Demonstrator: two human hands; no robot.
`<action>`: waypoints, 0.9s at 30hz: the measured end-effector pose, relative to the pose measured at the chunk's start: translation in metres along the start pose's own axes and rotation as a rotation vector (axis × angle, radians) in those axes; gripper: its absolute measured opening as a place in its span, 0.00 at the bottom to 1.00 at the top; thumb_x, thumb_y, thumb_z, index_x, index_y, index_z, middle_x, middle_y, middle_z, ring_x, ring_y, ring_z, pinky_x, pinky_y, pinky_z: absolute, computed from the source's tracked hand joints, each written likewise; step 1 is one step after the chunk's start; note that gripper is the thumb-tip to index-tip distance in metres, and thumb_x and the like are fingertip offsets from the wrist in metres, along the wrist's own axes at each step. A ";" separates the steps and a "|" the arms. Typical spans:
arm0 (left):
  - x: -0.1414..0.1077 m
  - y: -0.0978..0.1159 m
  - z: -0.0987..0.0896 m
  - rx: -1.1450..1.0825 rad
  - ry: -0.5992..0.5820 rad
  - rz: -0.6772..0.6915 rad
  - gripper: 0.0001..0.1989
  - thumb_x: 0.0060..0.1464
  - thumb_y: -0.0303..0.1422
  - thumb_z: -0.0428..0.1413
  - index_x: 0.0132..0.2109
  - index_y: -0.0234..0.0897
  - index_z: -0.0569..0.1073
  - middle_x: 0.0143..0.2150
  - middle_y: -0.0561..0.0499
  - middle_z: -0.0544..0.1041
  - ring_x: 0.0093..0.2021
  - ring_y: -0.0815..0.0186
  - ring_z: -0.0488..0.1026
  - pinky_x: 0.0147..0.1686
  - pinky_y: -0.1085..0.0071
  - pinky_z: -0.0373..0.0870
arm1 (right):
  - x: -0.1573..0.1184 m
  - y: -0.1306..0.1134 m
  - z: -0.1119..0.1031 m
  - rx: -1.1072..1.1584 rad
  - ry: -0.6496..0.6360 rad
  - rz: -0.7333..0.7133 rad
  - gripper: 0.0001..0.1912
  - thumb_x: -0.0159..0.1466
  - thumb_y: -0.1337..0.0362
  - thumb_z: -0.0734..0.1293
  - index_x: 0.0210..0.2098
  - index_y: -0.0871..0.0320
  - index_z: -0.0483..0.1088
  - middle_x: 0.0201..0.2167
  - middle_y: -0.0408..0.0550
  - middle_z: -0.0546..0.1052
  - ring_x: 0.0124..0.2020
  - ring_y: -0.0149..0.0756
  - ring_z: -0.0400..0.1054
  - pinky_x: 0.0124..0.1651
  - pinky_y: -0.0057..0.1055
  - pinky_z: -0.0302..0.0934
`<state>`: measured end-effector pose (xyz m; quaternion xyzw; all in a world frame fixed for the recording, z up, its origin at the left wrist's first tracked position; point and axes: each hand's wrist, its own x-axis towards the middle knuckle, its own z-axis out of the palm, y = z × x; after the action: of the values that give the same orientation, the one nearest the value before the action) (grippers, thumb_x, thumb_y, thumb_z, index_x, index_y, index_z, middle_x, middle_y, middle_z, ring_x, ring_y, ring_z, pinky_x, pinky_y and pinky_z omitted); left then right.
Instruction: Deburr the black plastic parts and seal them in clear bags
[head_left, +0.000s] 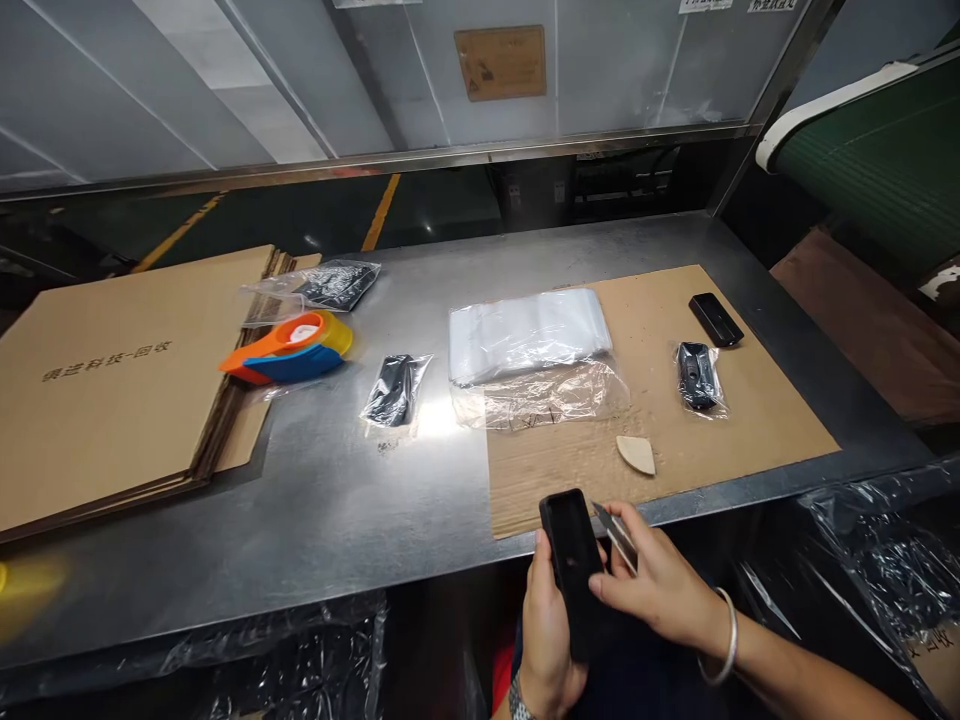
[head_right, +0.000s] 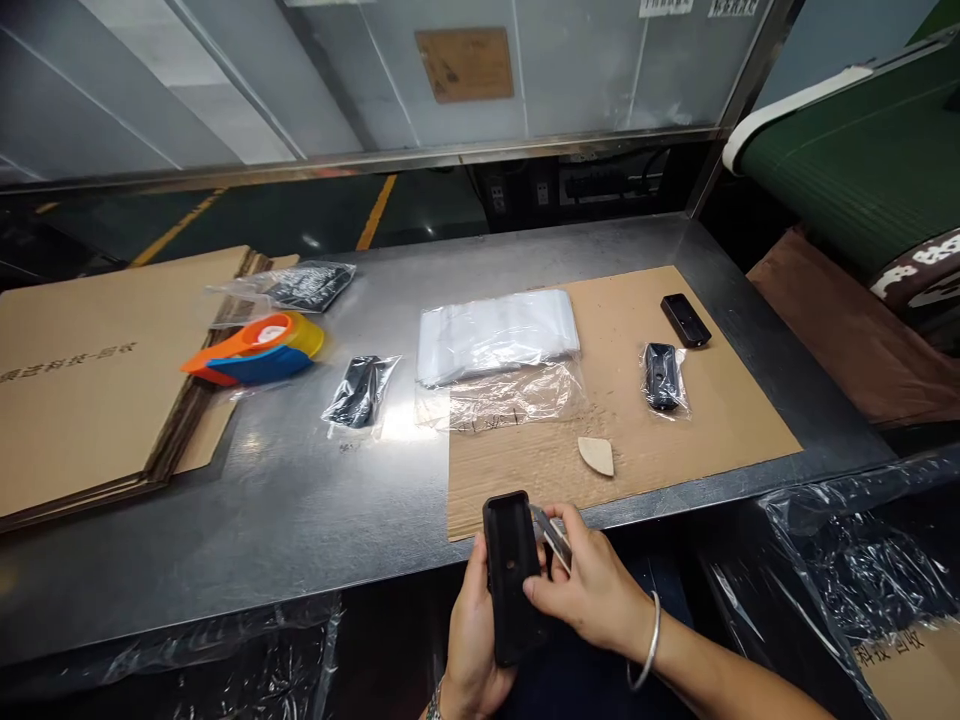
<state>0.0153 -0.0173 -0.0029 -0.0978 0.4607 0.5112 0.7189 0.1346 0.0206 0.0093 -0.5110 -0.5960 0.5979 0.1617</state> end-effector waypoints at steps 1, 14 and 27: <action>0.000 -0.001 0.001 0.011 -0.005 -0.019 0.20 0.50 0.47 0.52 0.34 0.31 0.75 0.28 0.47 0.76 0.28 0.64 0.73 0.31 0.69 0.68 | 0.006 0.001 -0.001 -0.014 0.070 -0.016 0.24 0.54 0.66 0.65 0.48 0.58 0.55 0.18 0.32 0.62 0.19 0.27 0.59 0.24 0.23 0.54; 0.006 0.014 0.000 0.125 -0.188 -0.120 0.25 0.54 0.47 0.45 0.32 0.27 0.74 0.26 0.45 0.76 0.21 0.70 0.68 0.21 0.76 0.63 | 0.067 0.057 -0.092 -0.676 0.631 -0.012 0.17 0.65 0.58 0.52 0.49 0.60 0.60 0.36 0.53 0.72 0.33 0.41 0.67 0.32 0.31 0.57; 0.039 0.025 0.012 0.286 0.071 0.175 0.26 0.48 0.50 0.53 0.46 0.33 0.65 0.26 0.49 0.77 0.25 0.64 0.74 0.22 0.73 0.67 | 0.079 0.070 -0.104 -1.166 0.819 -0.103 0.16 0.62 0.68 0.56 0.46 0.65 0.66 0.33 0.57 0.66 0.37 0.46 0.59 0.36 0.38 0.56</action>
<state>0.0037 0.0262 -0.0175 0.0279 0.5608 0.4973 0.6614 0.2138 0.1243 -0.0606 -0.6689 -0.7335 -0.0665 0.1010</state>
